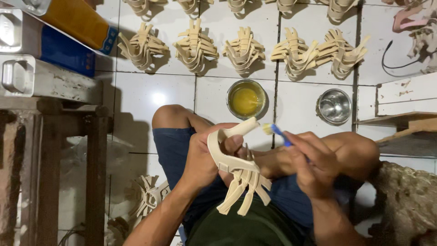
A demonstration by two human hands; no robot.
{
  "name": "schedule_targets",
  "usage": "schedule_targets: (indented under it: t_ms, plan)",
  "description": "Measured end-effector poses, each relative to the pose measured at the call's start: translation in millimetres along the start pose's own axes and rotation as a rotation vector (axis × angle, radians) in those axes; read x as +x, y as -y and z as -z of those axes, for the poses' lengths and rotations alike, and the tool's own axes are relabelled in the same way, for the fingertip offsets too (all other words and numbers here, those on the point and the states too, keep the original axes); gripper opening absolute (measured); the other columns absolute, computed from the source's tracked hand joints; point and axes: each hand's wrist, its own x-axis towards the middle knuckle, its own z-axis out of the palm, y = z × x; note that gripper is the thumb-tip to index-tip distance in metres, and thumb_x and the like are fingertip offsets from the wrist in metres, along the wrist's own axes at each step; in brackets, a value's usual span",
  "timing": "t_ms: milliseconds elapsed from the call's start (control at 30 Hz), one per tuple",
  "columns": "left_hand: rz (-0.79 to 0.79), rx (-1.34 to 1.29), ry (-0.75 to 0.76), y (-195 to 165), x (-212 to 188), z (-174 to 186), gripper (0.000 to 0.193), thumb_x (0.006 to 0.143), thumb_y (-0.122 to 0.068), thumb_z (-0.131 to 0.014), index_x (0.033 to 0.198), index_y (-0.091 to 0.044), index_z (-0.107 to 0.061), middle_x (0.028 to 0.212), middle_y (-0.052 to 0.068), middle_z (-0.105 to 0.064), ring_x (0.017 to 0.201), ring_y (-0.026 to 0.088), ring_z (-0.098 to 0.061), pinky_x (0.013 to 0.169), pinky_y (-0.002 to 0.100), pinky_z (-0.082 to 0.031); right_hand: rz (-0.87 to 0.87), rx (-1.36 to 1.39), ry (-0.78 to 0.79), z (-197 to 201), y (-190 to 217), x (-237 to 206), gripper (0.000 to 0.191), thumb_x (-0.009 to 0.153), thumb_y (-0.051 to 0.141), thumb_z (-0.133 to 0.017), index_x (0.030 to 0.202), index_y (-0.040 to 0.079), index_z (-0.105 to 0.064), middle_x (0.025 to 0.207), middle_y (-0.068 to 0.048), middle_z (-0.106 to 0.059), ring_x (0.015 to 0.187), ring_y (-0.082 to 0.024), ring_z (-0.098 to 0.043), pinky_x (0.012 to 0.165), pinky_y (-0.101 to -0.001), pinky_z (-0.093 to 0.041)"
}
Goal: The person sits on the floor holding a woven bamboo ornament and brushes a yellow liquid, likely glue, onto its strips using a toothbrush dipped from a bowl. They rotate the piece to coat different parts, then set it with the finished pieces on the floor and pick up another.
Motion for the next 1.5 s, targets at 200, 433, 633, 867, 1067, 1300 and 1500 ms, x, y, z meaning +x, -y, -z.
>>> schedule_targets:
  t_ms: [200,433,633,867,1067,1300,1500]
  plan:
    - [-0.066,0.041,0.016,-4,-8,1,0.033,0.099,-0.015,-0.071,0.123,0.007,-0.07,0.08,0.005,-0.072,0.069,0.009,-0.066,0.062,0.024,-0.054,-0.095,-0.136,0.018,-14,18,11,0.026,0.099,-0.001,-0.065,0.125,-0.002,-0.071,0.094,-0.006,-0.07,0.079,-0.012,-0.065,0.068,-0.0224,-0.05]
    - [-0.006,-0.044,0.031,-2,-11,-1,0.033,0.097,-0.016,-0.071,0.121,0.007,-0.069,0.076,0.006,-0.071,0.064,0.011,-0.067,0.056,0.026,-0.055,-0.12,-0.225,0.06,-4,20,1,0.026,0.094,-0.001,-0.066,0.118,-0.001,-0.074,0.086,-0.006,-0.067,0.07,-0.012,-0.06,0.061,-0.0234,-0.045]
    - [-0.026,0.038,0.094,3,-13,-4,0.029,0.099,-0.013,-0.07,0.121,0.005,-0.071,0.078,0.005,-0.071,0.068,0.01,-0.067,0.061,0.025,-0.057,-0.185,-0.106,-0.005,0,-6,-3,0.025,0.102,0.005,-0.064,0.125,0.0,-0.071,0.086,-0.002,-0.061,0.072,-0.007,-0.055,0.063,-0.0211,-0.043]
    - [-0.244,0.128,0.184,12,-9,10,0.024,0.089,0.006,-0.08,0.11,0.0,-0.071,0.11,0.007,-0.068,0.093,0.012,-0.067,0.08,0.025,-0.057,-0.722,0.794,0.031,-6,-57,-15,0.036,0.095,0.021,-0.069,0.118,-0.007,-0.071,0.092,-0.006,-0.07,0.065,-0.005,-0.056,0.052,-0.0175,-0.039]
    - [-0.255,0.116,0.149,19,-14,6,0.033,0.088,0.002,-0.08,0.117,-0.002,-0.066,0.112,0.006,-0.064,0.099,0.013,-0.065,0.084,0.025,-0.056,-0.612,0.86,0.009,-2,-51,-23,0.015,0.092,0.003,-0.078,0.101,-0.007,-0.071,0.084,-0.009,-0.069,0.061,-0.005,-0.054,0.051,-0.0175,-0.038]
    - [0.194,-0.05,0.029,26,-10,4,0.035,0.09,-0.013,-0.073,0.123,-0.001,-0.066,0.096,0.007,-0.071,0.079,0.01,-0.067,0.065,0.022,-0.053,-0.547,0.753,-0.083,-10,-34,-17,0.011,0.09,0.001,-0.075,0.099,-0.004,-0.071,0.087,-0.006,-0.071,0.07,-0.007,-0.062,0.06,-0.0196,-0.045]
    - [0.08,0.163,0.076,32,-13,-3,0.017,0.094,-0.01,-0.076,0.105,0.002,-0.07,0.079,0.002,-0.07,0.066,0.006,-0.064,0.056,0.021,-0.049,-0.581,0.629,-0.156,-17,-29,-22,0.01,0.091,0.004,-0.078,0.099,-0.002,-0.074,0.08,-0.001,-0.067,0.06,-0.001,-0.048,0.052,-0.0166,-0.033]
